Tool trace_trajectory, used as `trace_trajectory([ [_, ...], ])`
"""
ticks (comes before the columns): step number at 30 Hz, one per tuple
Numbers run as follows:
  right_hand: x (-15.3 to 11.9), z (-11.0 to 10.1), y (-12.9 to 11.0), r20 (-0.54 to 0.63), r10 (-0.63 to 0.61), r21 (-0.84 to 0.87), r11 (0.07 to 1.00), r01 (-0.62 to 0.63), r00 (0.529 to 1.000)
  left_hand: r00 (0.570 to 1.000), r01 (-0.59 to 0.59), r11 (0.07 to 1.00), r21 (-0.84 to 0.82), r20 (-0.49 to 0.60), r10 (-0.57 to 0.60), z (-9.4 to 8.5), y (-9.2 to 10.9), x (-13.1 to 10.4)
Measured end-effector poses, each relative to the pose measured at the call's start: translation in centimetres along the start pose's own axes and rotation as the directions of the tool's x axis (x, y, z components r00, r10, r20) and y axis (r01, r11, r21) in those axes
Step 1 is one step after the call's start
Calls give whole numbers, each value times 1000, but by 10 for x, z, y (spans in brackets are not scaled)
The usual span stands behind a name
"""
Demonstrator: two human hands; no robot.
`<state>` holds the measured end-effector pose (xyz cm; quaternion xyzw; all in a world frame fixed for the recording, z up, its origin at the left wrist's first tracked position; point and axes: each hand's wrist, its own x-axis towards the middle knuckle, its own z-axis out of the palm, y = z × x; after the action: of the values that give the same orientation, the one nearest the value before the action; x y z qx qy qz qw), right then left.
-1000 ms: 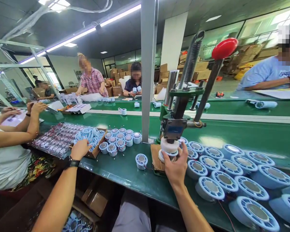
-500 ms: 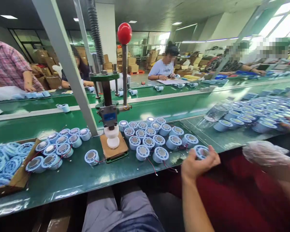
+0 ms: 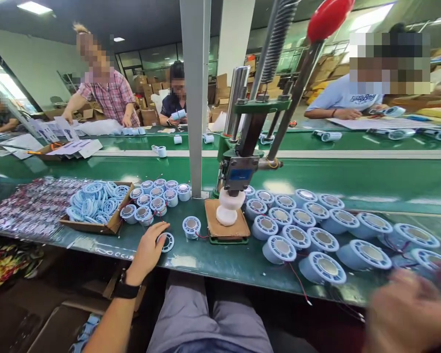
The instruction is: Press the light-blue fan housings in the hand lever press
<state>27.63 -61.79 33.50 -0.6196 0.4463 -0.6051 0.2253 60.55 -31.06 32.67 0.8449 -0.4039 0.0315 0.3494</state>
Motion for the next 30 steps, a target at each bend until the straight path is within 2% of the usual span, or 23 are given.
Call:
trace_trajectory([
  [1, -23, 16, -23, 62, -56, 37, 998, 54, 997, 999, 25, 999, 42, -40, -24, 3, 2, -7],
  [2, -48, 35, -45, 192, -143, 91, 988, 128, 971, 995, 60, 994, 95, -84, -52, 5, 4, -14],
  [3, -71, 58, -66, 348, -265, 181, 960, 213, 899, 989, 95, 984, 149, -127, -77, 7, 8, -21],
  [4, -93, 82, -85, 481, -368, 268, 926, 266, 796, 983, 122, 974, 193, -162, -91, 10, 11, -27],
  [5, -112, 107, -100, 576, -443, 333, 895, 298, 687, 979, 135, 966, 220, -183, -95, 12, 13, -33],
  [6, -127, 130, -111, 639, -479, 362, 878, 313, 602, 978, 130, 964, 230, -188, -87, 15, 15, -37],
  [8, -147, 167, -123, 728, -472, 352, 879, 321, 496, 983, 92, 971, 219, -176, -54, 18, 14, -40],
  [10, -155, 184, -124, 780, -455, 338, 884, 322, 429, 987, 75, 977, 201, -157, -43, 19, 11, -39],
  [12, -158, 180, -117, 792, -471, 366, 875, 316, 388, 983, 110, 980, 167, -162, -83, 17, 10, -37],
  [14, -162, 161, -106, 778, -482, 391, 873, 291, 402, 973, 175, 982, 74, -168, -161, 13, 15, -35],
  [16, -169, 140, -97, 748, -469, 397, 883, 250, 469, 976, 187, 981, -52, -107, -192, 9, 28, -33],
  [17, -173, 132, -93, 730, -457, 395, 889, 232, 509, 986, 156, 982, -103, -45, -161, 7, 38, -32],
  [19, -180, 121, -88, 687, -441, 396, 894, 211, 578, 996, 41, 986, -160, 86, -28, 5, 59, -30],
  [22, -187, 120, -85, 640, -429, 397, 895, 204, 638, 975, -82, 985, -150, 193, 110, 4, 84, -23],
  [25, -186, 124, -84, 638, -416, 392, 900, 193, 648, 967, -76, 988, -136, 232, 107, 3, 90, -15],
  [30, -182, 122, -83, 703, -364, 393, 915, 94, 610, 950, -22, 977, -211, 299, 86, -1, 84, -10],
])
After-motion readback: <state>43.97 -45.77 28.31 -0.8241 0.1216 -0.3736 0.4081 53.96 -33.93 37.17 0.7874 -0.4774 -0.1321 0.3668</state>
